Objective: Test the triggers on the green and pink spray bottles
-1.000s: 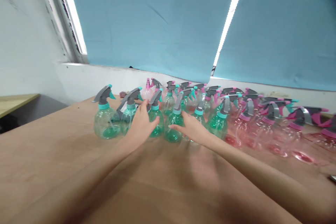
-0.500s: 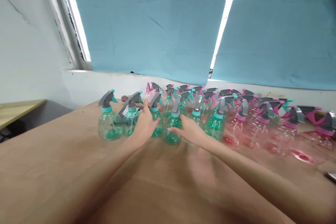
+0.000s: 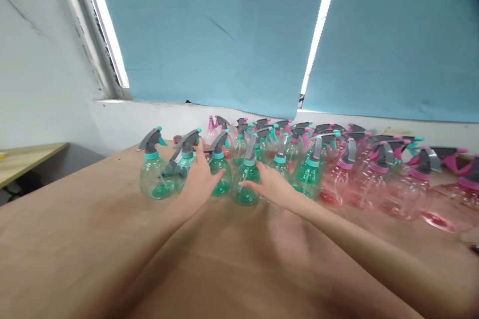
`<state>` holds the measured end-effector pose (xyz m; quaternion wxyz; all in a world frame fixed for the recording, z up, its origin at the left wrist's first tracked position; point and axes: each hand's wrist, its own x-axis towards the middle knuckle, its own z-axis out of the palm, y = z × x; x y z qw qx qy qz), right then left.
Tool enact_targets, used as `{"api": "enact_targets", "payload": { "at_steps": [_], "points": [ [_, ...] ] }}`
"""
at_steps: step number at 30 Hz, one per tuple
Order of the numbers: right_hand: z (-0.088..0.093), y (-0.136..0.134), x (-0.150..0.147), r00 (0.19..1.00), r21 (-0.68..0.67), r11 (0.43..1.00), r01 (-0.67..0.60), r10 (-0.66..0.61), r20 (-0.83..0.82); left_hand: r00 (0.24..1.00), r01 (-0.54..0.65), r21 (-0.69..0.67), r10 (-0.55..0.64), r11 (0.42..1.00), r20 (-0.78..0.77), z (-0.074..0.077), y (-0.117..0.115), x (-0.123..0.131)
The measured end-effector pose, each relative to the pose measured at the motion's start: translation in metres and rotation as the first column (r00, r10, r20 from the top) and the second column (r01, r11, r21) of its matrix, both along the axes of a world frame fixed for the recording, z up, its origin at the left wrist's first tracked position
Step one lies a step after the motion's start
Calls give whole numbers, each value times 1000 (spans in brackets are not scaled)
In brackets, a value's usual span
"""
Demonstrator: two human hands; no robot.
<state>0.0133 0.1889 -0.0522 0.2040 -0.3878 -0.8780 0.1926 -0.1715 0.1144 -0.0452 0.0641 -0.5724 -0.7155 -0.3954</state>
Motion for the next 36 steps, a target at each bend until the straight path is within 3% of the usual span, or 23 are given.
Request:
{"api": "enact_targets", "payload": {
  "at_steps": [8, 12, 16, 22, 30, 36],
  "points": [
    [2, -14, 8, 1000, 43, 999, -11, 10, 5, 1000, -18, -9, 18, 1000, 1, -7, -50, 13],
    [4, -35, 23, 999, 45, 998, -43, 43, 5, 982, 166, -88, -156, 982, 107, -5, -54, 30],
    [3, -67, 46, 997, 67, 995, -72, 73, -7, 888, 384, -114, -333, 916, 318, 7, -51, 60],
    [-6, -103, 78, 995, 133, 986, -103, 103, 14, 794, 523, -19, -479, 852, 375, 18, -53, 114],
    [-30, -93, 103, 992, 336, 942, -24, 63, -106, 721, 558, 101, -541, 824, 433, 10, -37, 154],
    [-37, -73, 127, 982, 328, 942, -64, 119, -150, 674, 586, 155, -585, 795, 451, -1, -14, 167]
  ]
}}
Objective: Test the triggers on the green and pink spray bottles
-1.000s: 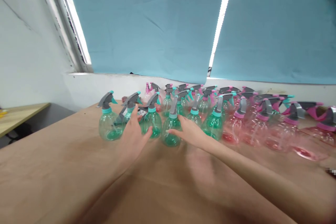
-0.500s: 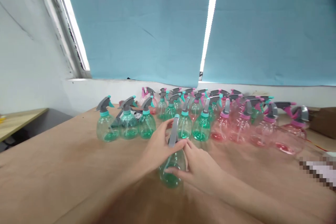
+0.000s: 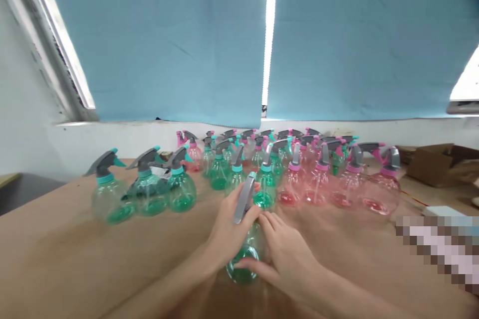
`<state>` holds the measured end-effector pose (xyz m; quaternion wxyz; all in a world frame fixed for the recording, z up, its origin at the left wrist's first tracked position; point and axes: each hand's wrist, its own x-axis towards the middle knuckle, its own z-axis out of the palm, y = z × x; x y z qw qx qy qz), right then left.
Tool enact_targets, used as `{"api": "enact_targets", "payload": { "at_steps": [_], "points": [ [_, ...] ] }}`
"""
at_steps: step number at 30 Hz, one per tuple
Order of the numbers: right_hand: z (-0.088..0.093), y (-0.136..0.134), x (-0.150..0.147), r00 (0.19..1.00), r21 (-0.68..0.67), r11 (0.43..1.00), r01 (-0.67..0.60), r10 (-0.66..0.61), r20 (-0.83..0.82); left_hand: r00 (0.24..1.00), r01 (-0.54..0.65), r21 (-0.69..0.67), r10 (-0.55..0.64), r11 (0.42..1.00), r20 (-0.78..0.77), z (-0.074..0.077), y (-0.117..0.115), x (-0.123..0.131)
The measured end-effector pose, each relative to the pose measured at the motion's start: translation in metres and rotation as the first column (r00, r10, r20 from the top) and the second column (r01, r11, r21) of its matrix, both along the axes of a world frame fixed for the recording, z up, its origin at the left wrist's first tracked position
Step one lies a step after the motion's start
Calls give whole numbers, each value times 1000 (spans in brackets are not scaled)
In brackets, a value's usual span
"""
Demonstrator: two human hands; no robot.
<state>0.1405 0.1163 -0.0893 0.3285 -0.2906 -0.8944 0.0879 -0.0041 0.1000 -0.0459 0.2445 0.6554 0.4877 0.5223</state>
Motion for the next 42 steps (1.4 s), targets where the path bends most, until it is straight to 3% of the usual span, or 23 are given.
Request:
{"api": "enact_targets", "payload": {
  "at_steps": [4, 12, 18, 22, 30, 38, 42],
  "points": [
    [-10, 20, 31, 994, -53, 996, -75, 79, 72, 999, 34, -7, -34, 999, 33, -3, 11, 2],
    [-35, 55, 92, 983, -147, 989, 31, -4, 182, 988, 149, -42, -146, 988, 55, -2, 30, 11],
    [-39, 66, 86, 965, -256, 966, -40, 104, 240, 990, 139, -94, -138, 986, 16, 4, 34, 17],
    [-38, 67, 82, 962, -311, 950, -15, 98, 255, 992, 121, -118, -124, 986, -20, 6, 32, 16],
    [-38, 67, 85, 965, -337, 941, -24, 109, 237, 991, 119, -129, -125, 984, -41, 7, 31, 13],
    [-39, 68, 85, 962, -340, 940, -29, 118, 245, 996, 66, -85, -70, 994, -49, -5, 30, 4],
    [-38, 68, 85, 962, -331, 943, -32, 119, 246, 993, 96, -85, -101, 992, -54, -1, 30, 4]
  ]
}}
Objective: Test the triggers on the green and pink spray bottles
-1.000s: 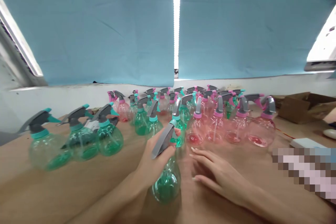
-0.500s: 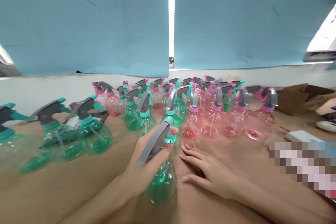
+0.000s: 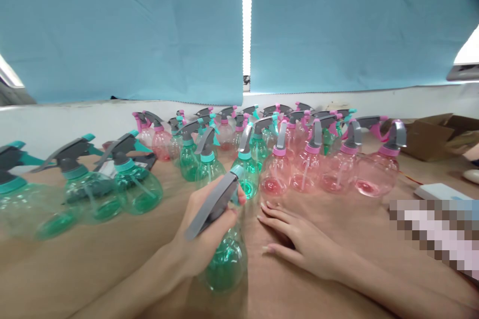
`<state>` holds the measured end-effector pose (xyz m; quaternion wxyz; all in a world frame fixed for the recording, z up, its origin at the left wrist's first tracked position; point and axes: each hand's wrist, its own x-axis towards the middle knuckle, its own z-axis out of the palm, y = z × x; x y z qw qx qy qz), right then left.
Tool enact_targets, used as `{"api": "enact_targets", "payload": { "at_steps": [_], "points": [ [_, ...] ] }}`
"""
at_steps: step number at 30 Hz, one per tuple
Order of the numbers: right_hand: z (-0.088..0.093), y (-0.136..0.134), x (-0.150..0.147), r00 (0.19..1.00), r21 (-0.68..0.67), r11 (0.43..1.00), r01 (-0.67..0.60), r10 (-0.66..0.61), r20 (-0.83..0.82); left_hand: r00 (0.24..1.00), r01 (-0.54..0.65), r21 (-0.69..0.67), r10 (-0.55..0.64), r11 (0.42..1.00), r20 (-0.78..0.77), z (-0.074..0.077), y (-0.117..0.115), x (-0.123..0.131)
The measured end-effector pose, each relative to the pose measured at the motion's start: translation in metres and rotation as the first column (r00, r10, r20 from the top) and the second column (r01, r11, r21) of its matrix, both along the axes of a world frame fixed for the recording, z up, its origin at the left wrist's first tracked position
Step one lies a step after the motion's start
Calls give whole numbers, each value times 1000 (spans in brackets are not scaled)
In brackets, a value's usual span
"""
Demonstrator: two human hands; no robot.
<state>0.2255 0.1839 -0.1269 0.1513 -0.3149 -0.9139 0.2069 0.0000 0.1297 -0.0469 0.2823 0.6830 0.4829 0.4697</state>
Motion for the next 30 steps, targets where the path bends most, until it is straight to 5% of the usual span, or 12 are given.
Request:
{"api": "enact_targets", "payload": {
  "at_steps": [7, 30],
  "points": [
    [-3, 0, 2, 1000, -10, 1000, 14, -14, -13, 996, -73, -6, 73, 997, -44, 5, -2, 7],
    [-4, 1, 2, 999, -5, 1000, 24, -23, 37, 1000, -23, -5, 23, 1000, -7, 4, 0, 8]
  ]
}}
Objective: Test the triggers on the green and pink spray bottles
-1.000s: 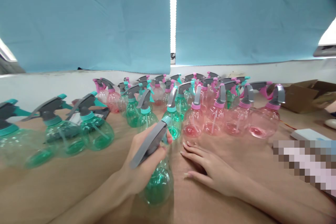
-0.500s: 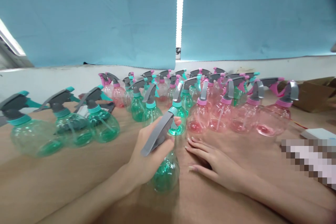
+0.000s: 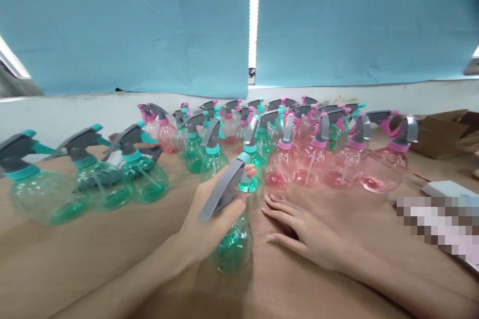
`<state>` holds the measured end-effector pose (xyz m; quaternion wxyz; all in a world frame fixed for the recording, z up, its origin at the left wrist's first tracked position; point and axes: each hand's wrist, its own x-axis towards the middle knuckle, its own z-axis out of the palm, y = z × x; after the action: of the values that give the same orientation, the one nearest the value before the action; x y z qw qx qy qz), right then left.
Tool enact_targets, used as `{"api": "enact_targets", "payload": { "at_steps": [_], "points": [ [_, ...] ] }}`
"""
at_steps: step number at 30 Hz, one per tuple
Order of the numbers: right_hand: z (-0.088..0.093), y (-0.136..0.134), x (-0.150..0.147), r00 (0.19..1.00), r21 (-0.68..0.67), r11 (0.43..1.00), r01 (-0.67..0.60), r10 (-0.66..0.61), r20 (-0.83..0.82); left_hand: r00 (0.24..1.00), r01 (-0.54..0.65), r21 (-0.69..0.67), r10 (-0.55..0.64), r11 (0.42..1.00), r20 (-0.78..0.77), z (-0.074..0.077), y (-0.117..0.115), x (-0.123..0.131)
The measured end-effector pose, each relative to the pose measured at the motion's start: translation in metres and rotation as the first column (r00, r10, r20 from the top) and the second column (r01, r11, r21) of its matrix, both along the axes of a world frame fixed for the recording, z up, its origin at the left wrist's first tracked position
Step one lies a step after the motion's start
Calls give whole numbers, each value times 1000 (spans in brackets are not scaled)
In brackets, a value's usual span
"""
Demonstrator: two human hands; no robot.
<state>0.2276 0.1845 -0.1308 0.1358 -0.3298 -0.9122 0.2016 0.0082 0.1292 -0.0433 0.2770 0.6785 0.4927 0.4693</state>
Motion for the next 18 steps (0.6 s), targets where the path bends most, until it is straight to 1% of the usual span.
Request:
{"api": "enact_targets", "payload": {
  "at_steps": [7, 14, 18],
  "points": [
    [-1, 1, 0, 1000, -2, 1000, -2, 2, 28, 1000, 0, 22, 0, 1000, 17, -4, 0, 0],
    [-2, 2, 0, 1000, 9, 1000, -7, 7, 27, 1000, -12, 27, 12, 1000, -5, 0, -1, 1],
    [-3, 1, 0, 1000, 13, 1000, -2, 2, 16, 1000, 0, 36, 1, 999, -21, -1, 0, 0]
  ]
}}
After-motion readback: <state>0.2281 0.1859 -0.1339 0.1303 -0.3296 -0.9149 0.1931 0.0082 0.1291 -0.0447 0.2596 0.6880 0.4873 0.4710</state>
